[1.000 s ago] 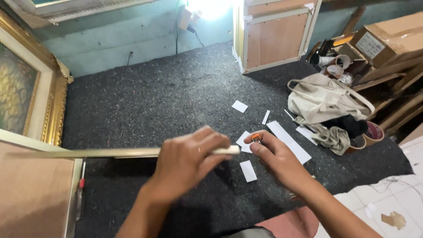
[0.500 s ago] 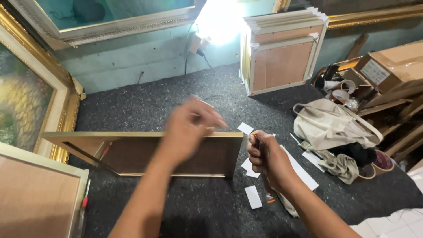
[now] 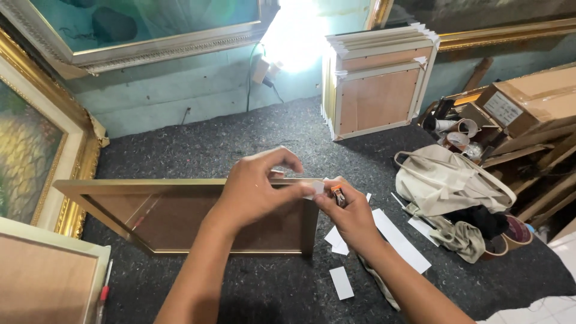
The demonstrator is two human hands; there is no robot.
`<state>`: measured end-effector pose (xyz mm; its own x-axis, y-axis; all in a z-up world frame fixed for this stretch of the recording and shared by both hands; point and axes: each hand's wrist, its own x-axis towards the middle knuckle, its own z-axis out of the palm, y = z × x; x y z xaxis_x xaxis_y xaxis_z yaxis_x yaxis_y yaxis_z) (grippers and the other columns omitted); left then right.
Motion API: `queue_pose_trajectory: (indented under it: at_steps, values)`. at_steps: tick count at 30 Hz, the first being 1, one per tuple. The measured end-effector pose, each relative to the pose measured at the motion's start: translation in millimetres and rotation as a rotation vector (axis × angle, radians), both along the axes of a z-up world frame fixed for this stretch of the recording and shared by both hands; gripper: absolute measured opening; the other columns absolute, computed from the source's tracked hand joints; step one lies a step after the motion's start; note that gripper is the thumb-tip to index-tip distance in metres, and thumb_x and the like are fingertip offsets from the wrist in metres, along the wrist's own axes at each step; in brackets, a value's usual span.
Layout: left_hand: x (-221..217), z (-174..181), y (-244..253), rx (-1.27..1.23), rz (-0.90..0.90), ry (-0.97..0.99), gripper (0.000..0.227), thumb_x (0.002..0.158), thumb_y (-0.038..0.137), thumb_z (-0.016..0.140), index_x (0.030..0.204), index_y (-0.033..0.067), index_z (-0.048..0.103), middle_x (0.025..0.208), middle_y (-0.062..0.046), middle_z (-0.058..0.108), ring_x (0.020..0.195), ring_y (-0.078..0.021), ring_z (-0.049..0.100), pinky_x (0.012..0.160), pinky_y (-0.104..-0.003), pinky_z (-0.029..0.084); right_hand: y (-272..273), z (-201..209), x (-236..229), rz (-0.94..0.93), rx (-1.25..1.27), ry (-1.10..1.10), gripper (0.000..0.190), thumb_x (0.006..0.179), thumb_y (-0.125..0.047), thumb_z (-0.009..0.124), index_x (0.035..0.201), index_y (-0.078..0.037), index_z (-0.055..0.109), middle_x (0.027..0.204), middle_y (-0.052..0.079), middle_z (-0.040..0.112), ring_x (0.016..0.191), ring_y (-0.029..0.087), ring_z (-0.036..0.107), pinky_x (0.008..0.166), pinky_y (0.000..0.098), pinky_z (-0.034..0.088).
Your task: Applying protective white strips to the corners of picture frames using scissors and a utility knife.
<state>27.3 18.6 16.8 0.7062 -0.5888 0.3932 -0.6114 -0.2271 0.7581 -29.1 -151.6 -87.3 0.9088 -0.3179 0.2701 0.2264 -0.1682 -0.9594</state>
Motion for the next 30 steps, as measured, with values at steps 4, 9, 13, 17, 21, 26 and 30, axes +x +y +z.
queue_pose_trajectory:
  at_steps: [4, 9, 13, 17, 21, 26, 30]
  values:
    - [5, -10, -4, 0.082, 0.021, -0.202, 0.034, 0.053, 0.041, 0.077, 0.072, 0.0169, 0.062, 0.071, -0.004, 0.068, 0.078, -0.0283, 0.066, 0.066, -0.038, 0.053, -11, -11, 13, -0.003, -0.227, -0.072, 0.023, 0.072, -0.022, 0.072, 0.089, -0.007, 0.068, 0.076, 0.005, 0.052, 0.074, 0.013, 0.044, 0.066, 0.0274, 0.041]
    - [11, -20, -10, 0.165, 0.084, -0.272, 0.035, 0.050, 0.044, 0.076, 0.071, 0.0214, 0.059, 0.066, 0.003, 0.068, 0.074, -0.0231, 0.067, 0.062, -0.034, 0.049, -2, -9, 12, -0.066, -0.250, -0.091, 0.019, 0.075, -0.022, 0.069, 0.078, -0.004, 0.061, 0.074, 0.005, 0.050, 0.072, 0.014, 0.044, 0.066, 0.0274, 0.039]
    - [10, -23, -11, 0.197, 0.097, -0.278, 0.030, 0.050, 0.039, 0.077, 0.070, 0.0235, 0.060, 0.066, 0.005, 0.068, 0.073, -0.0211, 0.067, 0.061, -0.032, 0.048, 6, -16, 12, -0.071, -0.141, -0.117, 0.019, 0.078, -0.020, 0.066, 0.074, -0.005, 0.056, 0.070, 0.002, 0.046, 0.067, 0.009, 0.040, 0.057, 0.0241, 0.036]
    - [12, -24, -12, 0.168, 0.120, -0.272, 0.022, 0.057, 0.037, 0.075, 0.067, 0.0244, 0.061, 0.063, 0.005, 0.068, 0.071, -0.0191, 0.067, 0.060, -0.031, 0.049, 5, -15, 12, -0.077, -0.178, -0.151, 0.024, 0.077, -0.022, 0.067, 0.071, -0.005, 0.051, 0.067, 0.003, 0.043, 0.065, 0.010, 0.039, 0.054, 0.0263, 0.035]
    - [8, -21, -10, 0.137, 0.123, -0.210, 0.017, 0.060, 0.035, 0.074, 0.063, 0.0237, 0.062, 0.060, 0.005, 0.067, 0.069, -0.0202, 0.067, 0.058, -0.031, 0.049, 9, -13, 8, -0.082, -0.216, -0.145, 0.023, 0.078, -0.021, 0.065, 0.072, -0.005, 0.050, 0.067, 0.004, 0.043, 0.064, 0.012, 0.040, 0.054, 0.0275, 0.036]
    - [1, -3, -10, 0.199, 0.149, -0.040, 0.012, 0.060, 0.027, 0.075, 0.060, 0.0199, 0.066, 0.060, -0.001, 0.068, 0.069, -0.0294, 0.066, 0.058, -0.034, 0.049, 5, -6, 4, -0.113, -0.371, -0.141, 0.022, 0.078, -0.025, 0.065, 0.077, -0.006, 0.053, 0.072, 0.006, 0.048, 0.066, 0.019, 0.048, 0.057, 0.0283, 0.040]
    - [2, 4, -12, 0.232, 0.149, 0.092, 0.011, 0.058, 0.025, 0.077, 0.059, 0.0193, 0.067, 0.059, -0.002, 0.067, 0.067, -0.0279, 0.067, 0.059, -0.032, 0.050, 3, -1, 3, -0.148, -0.554, -0.183, 0.022, 0.076, -0.028, 0.066, 0.080, -0.009, 0.055, 0.077, 0.003, 0.054, 0.070, 0.023, 0.055, 0.062, 0.0303, 0.044]
